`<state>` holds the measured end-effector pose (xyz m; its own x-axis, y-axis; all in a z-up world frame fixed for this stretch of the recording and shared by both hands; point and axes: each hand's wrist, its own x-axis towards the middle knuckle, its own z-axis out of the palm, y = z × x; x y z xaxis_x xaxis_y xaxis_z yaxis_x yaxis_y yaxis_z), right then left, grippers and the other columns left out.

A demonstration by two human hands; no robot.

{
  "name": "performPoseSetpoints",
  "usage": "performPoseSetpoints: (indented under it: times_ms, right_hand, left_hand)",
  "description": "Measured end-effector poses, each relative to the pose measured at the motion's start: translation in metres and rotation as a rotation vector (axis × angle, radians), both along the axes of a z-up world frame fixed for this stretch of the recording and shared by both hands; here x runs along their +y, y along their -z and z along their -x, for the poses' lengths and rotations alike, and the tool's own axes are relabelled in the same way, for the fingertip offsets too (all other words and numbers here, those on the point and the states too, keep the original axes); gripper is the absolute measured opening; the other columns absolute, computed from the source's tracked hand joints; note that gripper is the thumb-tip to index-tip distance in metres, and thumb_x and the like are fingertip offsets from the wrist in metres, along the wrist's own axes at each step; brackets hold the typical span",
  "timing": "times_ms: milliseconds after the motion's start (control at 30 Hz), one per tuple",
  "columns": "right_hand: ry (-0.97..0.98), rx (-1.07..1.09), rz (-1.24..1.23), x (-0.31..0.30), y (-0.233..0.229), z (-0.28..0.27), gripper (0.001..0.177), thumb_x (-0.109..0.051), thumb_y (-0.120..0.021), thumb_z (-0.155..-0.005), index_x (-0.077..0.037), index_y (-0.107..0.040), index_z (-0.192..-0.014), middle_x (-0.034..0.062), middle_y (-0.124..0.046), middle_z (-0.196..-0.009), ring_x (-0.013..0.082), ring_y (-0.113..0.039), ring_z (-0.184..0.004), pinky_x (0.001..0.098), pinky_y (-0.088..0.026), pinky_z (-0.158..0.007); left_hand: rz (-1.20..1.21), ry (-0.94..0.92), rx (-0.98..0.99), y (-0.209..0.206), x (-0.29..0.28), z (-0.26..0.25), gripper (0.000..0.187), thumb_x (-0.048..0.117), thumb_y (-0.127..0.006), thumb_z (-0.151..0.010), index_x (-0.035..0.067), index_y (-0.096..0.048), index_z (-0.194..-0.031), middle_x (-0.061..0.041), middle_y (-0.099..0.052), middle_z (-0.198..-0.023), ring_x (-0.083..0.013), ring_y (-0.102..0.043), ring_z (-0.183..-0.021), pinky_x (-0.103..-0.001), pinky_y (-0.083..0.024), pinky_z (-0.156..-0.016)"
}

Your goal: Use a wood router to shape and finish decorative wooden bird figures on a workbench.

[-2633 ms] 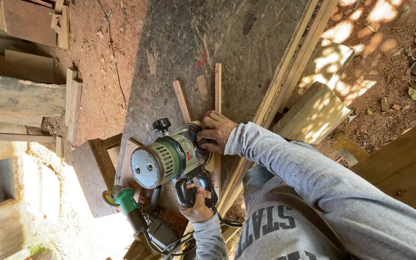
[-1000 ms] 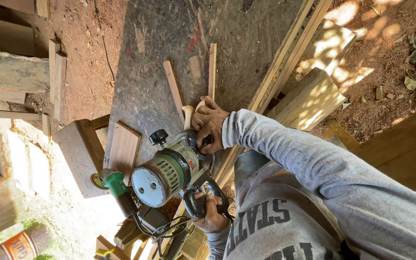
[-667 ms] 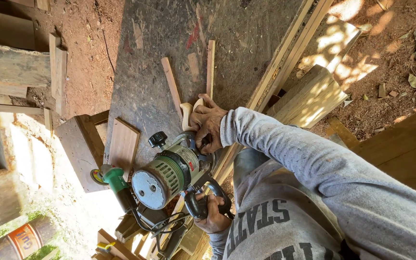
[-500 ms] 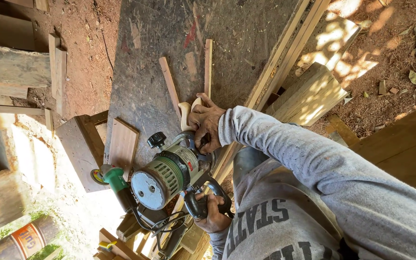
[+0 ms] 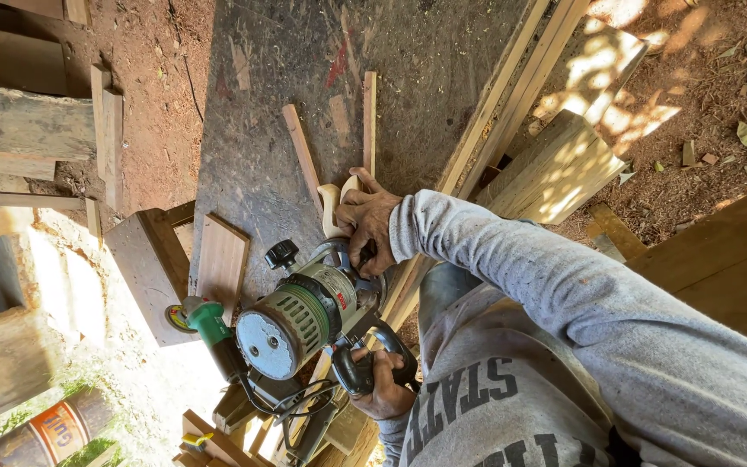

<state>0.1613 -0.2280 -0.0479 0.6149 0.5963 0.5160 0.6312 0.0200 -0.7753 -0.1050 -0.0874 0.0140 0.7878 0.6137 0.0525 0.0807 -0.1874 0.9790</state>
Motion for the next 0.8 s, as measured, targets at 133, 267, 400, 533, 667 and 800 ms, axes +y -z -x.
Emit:
performPoseSetpoints:
  times_ms: [133, 267, 400, 533, 667, 800]
  right_hand:
    - [-0.01, -0.021, 0.019, 0.0, 0.0, -0.001, 0.016, -0.046, -0.085, -0.059, -0.038, -0.08, -0.072, -0.0077, -0.05, -0.088, 0.0224, -0.045, -0.099, 0.0727, 0.003, -0.113]
    - [0.004, -0.011, -0.011, 0.0, 0.0, 0.0, 0.017, -0.043, -0.086, -0.056, -0.038, -0.08, -0.071, -0.0082, -0.051, -0.086, 0.0215, -0.047, -0.097, 0.0731, 0.003, -0.113]
    - [-0.005, -0.015, 0.0, -0.002, -0.001, -0.002, 0.018, -0.044, -0.085, -0.056, -0.038, -0.081, -0.072, -0.0075, -0.051, -0.087, 0.0221, -0.046, -0.098, 0.0724, 0.003, -0.113]
    - [-0.001, 0.032, -0.041, -0.01, -0.003, -0.003, 0.023, -0.049, -0.089, -0.056, -0.036, -0.081, -0.072, -0.0073, -0.052, -0.092, 0.0221, -0.045, -0.102, 0.0695, 0.003, -0.115]
    - [0.022, 0.01, 0.075, -0.006, 0.001, 0.001, 0.05, -0.056, -0.082, -0.07, -0.027, -0.076, -0.111, 0.0067, -0.052, -0.122, 0.0342, -0.044, -0.121, 0.0696, -0.002, -0.12]
    - [0.109, -0.063, 0.13, 0.002, 0.015, 0.001, 0.069, -0.04, -0.09, -0.059, -0.024, -0.071, -0.124, 0.0146, -0.044, -0.142, 0.0426, -0.031, -0.137, 0.0716, -0.006, -0.118]
  left_hand:
    - [0.002, -0.027, 0.036, 0.0, -0.002, 0.001, 0.023, -0.004, -0.063, -0.083, 0.005, -0.062, -0.104, -0.007, -0.063, -0.056, -0.0181, -0.061, -0.046, -0.031, -0.053, -0.05]
    - [0.001, -0.033, 0.037, -0.003, -0.005, 0.001, 0.026, -0.004, -0.062, -0.08, 0.006, -0.063, -0.104, -0.007, -0.065, -0.058, -0.0182, -0.062, -0.047, -0.032, -0.055, -0.051]
    - [0.012, -0.04, 0.016, -0.001, -0.004, 0.001, 0.026, -0.005, -0.063, -0.08, 0.006, -0.064, -0.105, -0.007, -0.066, -0.058, -0.0174, -0.062, -0.046, -0.029, -0.054, -0.049]
    - [0.108, 0.268, -0.296, -0.023, 0.007, -0.021, 0.028, 0.0, -0.062, -0.092, 0.001, -0.06, -0.12, -0.003, -0.07, -0.075, -0.0099, -0.062, -0.053, -0.023, -0.058, -0.057]
    - [0.175, 0.132, -0.096, -0.061, 0.039, -0.029, 0.036, 0.0, -0.07, -0.089, 0.002, -0.062, -0.124, -0.004, -0.068, -0.071, -0.013, -0.059, -0.05, -0.025, -0.055, -0.048]
    - [0.024, 0.018, 0.171, -0.089, 0.073, -0.061, 0.064, 0.006, -0.075, -0.081, 0.003, -0.056, -0.142, -0.012, -0.071, -0.098, -0.0162, -0.059, -0.055, -0.028, -0.055, -0.047]
